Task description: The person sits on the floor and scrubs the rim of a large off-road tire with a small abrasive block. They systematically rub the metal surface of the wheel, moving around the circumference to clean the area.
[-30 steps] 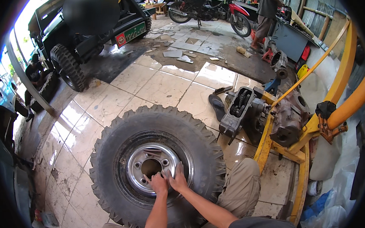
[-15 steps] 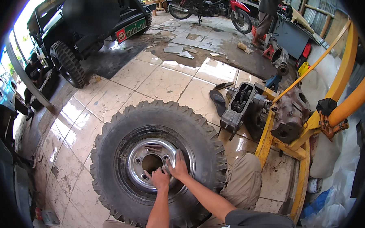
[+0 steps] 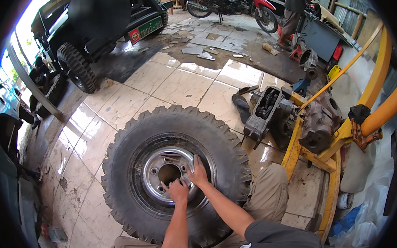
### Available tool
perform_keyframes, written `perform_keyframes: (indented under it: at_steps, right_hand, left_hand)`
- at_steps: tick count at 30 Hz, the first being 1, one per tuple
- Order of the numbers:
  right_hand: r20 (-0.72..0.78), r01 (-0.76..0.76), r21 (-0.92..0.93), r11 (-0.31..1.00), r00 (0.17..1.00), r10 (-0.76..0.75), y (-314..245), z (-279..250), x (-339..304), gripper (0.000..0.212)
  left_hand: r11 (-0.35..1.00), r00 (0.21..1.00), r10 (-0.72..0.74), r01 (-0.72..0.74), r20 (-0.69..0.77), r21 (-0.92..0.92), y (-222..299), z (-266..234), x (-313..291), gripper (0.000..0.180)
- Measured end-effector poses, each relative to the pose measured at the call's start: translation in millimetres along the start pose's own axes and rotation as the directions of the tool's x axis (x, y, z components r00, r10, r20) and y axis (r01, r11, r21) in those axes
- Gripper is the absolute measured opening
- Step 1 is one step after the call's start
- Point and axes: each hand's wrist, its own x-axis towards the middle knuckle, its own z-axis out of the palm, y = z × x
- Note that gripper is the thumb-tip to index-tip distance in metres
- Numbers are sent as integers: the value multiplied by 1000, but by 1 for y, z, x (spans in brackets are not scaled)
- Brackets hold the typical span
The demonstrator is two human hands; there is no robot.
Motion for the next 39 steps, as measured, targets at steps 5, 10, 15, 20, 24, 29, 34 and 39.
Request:
perform_keyframes:
  at_steps: [5, 10, 15, 20, 24, 29, 34, 39]
  right_hand:
    - [50, -131, 24, 991, 990, 130, -19, 14, -75, 89]
    - [-72, -28, 74, 997, 997, 33, -4, 7, -13, 78]
    - [-73, -70, 27, 997, 995, 72, -16, 16, -51, 78]
    - [-156, -41, 7, 999, 987, 42, -12, 18, -45, 82]
    - [-134, -51, 49, 998, 989, 57, -7, 11, -19, 77]
    - [-50, -180, 56, 982, 982, 183, -17, 17, -70, 85]
    - [-92, -110, -19, 994, 990, 107, -10, 15, -48, 86]
    - [-57, -93, 50, 994, 994, 96, -6, 13, -48, 86]
  left_hand:
    - [998, 998, -46, 44, 31, 44, -17, -1, 4, 43]
    - [1000, 999, 0, 1, -34, 20, -5, 2, 2, 41]
    - [999, 999, -41, 41, -15, 10, -15, 7, 4, 38]
    - [1000, 999, -17, 17, -28, 20, -9, -1, 3, 40]
    - [999, 999, -26, 25, 18, 35, -6, 1, 4, 46]
    - [999, 1000, -16, 16, -6, 44, -11, 1, 5, 43]
    - [999, 1000, -2, 3, -23, 36, -6, -1, 0, 38]
    - [999, 998, 20, -18, -65, 31, -11, 5, 2, 38]
